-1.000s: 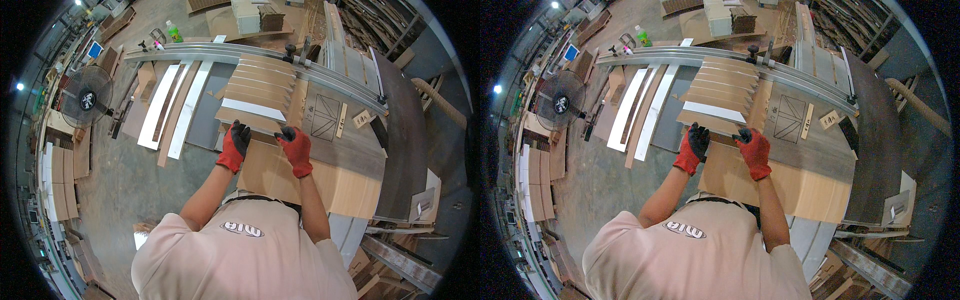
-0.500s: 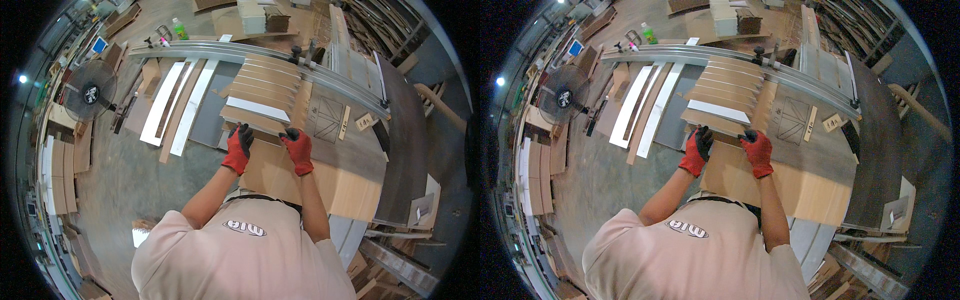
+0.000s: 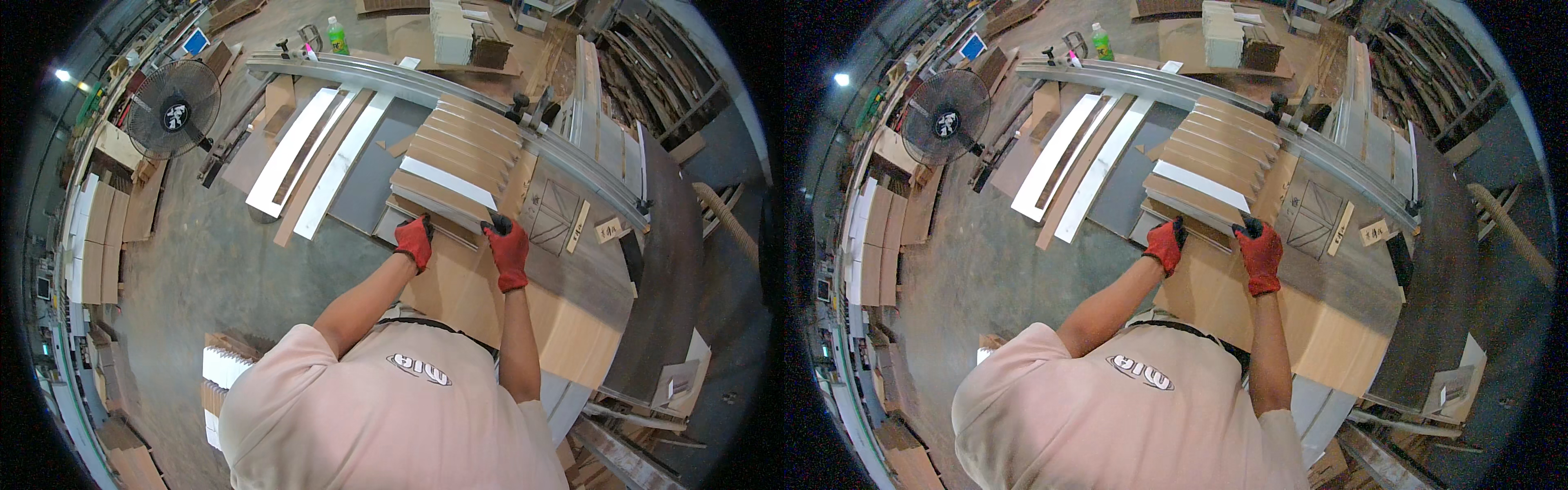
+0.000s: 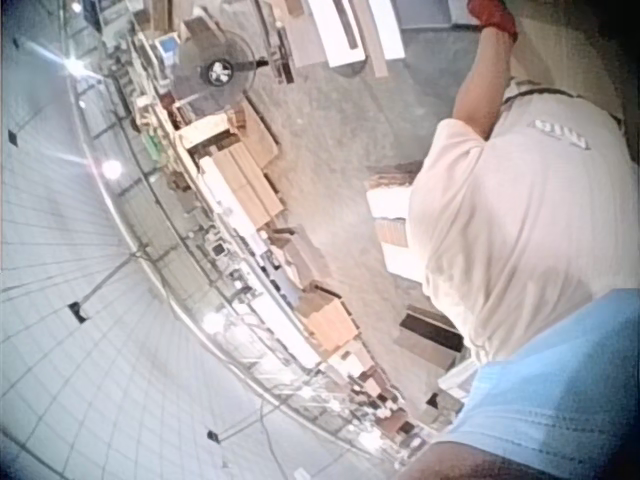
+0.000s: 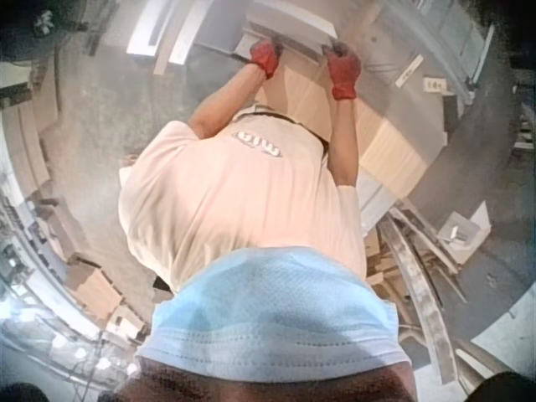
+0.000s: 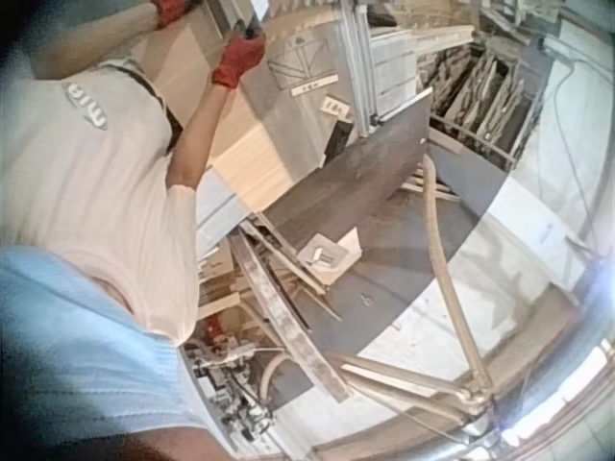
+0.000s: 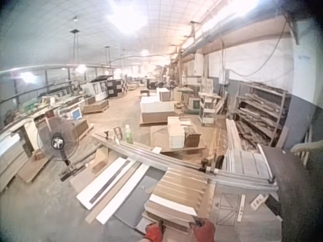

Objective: The person picks up and organizes wooden slats on a table saw surface, then uses an air blow gun to remove sawdust from the machine and the wooden pieces.

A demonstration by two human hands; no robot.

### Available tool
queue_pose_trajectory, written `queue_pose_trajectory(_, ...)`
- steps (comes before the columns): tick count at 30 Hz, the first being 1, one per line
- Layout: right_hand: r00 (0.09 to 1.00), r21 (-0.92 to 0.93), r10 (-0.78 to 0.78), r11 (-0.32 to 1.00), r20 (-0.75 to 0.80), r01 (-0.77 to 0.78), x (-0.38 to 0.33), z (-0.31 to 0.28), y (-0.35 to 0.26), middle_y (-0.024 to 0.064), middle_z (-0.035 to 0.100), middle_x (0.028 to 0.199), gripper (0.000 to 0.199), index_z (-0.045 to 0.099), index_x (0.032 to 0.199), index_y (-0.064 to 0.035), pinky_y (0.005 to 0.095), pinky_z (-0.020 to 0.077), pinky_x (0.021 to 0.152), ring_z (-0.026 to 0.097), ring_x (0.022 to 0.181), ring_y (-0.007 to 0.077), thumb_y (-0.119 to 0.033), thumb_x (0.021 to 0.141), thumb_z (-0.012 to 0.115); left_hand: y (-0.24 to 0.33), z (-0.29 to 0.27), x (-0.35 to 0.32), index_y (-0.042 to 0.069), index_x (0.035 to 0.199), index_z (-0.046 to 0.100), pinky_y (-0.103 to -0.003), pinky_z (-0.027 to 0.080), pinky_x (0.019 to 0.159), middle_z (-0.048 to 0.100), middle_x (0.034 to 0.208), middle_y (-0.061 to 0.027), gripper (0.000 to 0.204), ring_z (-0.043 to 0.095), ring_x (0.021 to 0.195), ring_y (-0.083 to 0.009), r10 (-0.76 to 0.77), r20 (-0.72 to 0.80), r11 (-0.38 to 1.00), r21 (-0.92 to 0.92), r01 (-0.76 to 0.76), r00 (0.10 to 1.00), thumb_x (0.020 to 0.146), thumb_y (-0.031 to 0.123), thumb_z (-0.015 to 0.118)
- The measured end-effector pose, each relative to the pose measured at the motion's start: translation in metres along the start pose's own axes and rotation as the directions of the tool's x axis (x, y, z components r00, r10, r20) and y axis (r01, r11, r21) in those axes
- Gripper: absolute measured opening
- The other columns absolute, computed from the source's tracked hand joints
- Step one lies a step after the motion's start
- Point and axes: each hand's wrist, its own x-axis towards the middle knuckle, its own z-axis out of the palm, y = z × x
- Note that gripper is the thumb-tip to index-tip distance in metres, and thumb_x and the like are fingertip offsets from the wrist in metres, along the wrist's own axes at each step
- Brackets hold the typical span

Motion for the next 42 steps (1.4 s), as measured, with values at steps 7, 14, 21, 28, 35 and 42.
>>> queue_pose_trajectory(7, 1.0, -0.01, -0.013, 1.0, 0.003, 0.013, 0.0, 0.004, 0.001, 0.0137, 0.073, 0.094, 0.036, 0.074, 0.103, -0.006, 0.037, 0.0534, 0.077, 0.071, 0.085, 0.0273, -0.031, 0.077, 0.079, -0.01, -0.008, -0.001, 0.011, 0.087, 0.057, -0.04, 0.045, 0.061, 0.059, 0.075, -0.0153, 0.009, 0.058, 0.069, -0.032, -0.199, 0.048, 0.893, -0.402, 0.202, 0.979, 0.089, 0.019, 0.06)
queue_pose_trajectory(14, 0.999, -0.01, 0.014, 1.0, 0.032, -0.013, 0.001, 0.0, -0.008, 0.0155, 0.073, 0.091, 0.033, 0.074, 0.099, -0.0061, 0.0383, 0.0522, 0.073, 0.07, 0.081, 0.0295, -0.031, 0.078, 0.078, 0.011, -0.027, -0.023, 0.013, 0.087, 0.059, -0.036, 0.047, 0.058, 0.058, 0.073, -0.0046, 0.012, 0.059, 0.066, -0.022, 0.294, 0.053, 0.934, 0.195, -0.299, 0.954, 0.093, 0.023, 0.061)
queue_pose_trajectory(21, 0.997, 0.025, -0.079, 0.996, -0.02, 0.08, 0.003, -0.004, 0.001, 0.0144, 0.072, 0.084, 0.029, 0.074, 0.094, -0.0052, 0.0376, 0.0508, 0.068, 0.069, 0.074, 0.0277, -0.029, 0.079, 0.078, 0.124, -0.009, -0.045, 0.008, 0.11, 0.058, -0.037, 0.053, 0.076, 0.064, 0.099, -0.0058, 0.022, 0.064, 0.093, -0.0255, -0.322, 0.241, 0.489, -0.786, 0.379, 0.916, 0.098, 0.026, 0.056)
queue_pose_trajectory(28, 0.999, 0.158, -0.027, 0.987, 0.034, 0.021, -0.007, -0.007, -0.022, 0.0054, 0.065, 0.063, 0.026, 0.071, 0.081, -0.0033, 0.0309, 0.0457, 0.054, 0.058, 0.053, 0.0132, -0.029, 0.082, 0.078, 0.126, -0.001, -0.023, 0.009, 0.128, 0.052, -0.039, 0.052, 0.091, 0.057, 0.125, -0.0117, 0.044, 0.06, 0.111, -0.0273, -0.167, 0.412, 0.562, -0.707, 0.43, 0.896, 0.097, 0.039, 0.061)
queue_pose_trajectory(35, 0.99, 0.362, 0.046, 0.928, 0.136, -0.093, -0.016, -0.016, -0.035, 0.0, 0.064, 0.064, 0.022, 0.07, 0.076, -0.0032, 0.0252, 0.0418, 0.049, 0.055, 0.051, 0.0093, -0.023, 0.082, 0.079, 0.118, -0.002, -0.027, 0.013, 0.125, 0.053, -0.034, 0.052, 0.089, 0.06, 0.117, -0.005, 0.038, 0.062, 0.103, -0.0229, -0.221, 0.5, 0.31, -0.778, 0.546, 0.838, 0.097, 0.036, 0.063)
queue_pose_trajectory(42, 0.948, 0.497, 0.102, 0.832, 0.301, -0.247, -0.032, -0.039, -0.04, -0.0013, 0.064, 0.071, 0.016, 0.074, 0.09, -0.0035, 0.0224, 0.0423, 0.051, 0.055, 0.057, 0.0072, -0.019, 0.085, 0.073, 0.145, -0.014, -0.041, 0.017, 0.137, 0.052, -0.035, 0.054, 0.089, 0.061, 0.118, -0.0029, 0.042, 0.061, 0.101, -0.0172, -0.014, 0.369, 0.461, -0.823, 0.333, 0.929, 0.097, 0.023, 0.064)
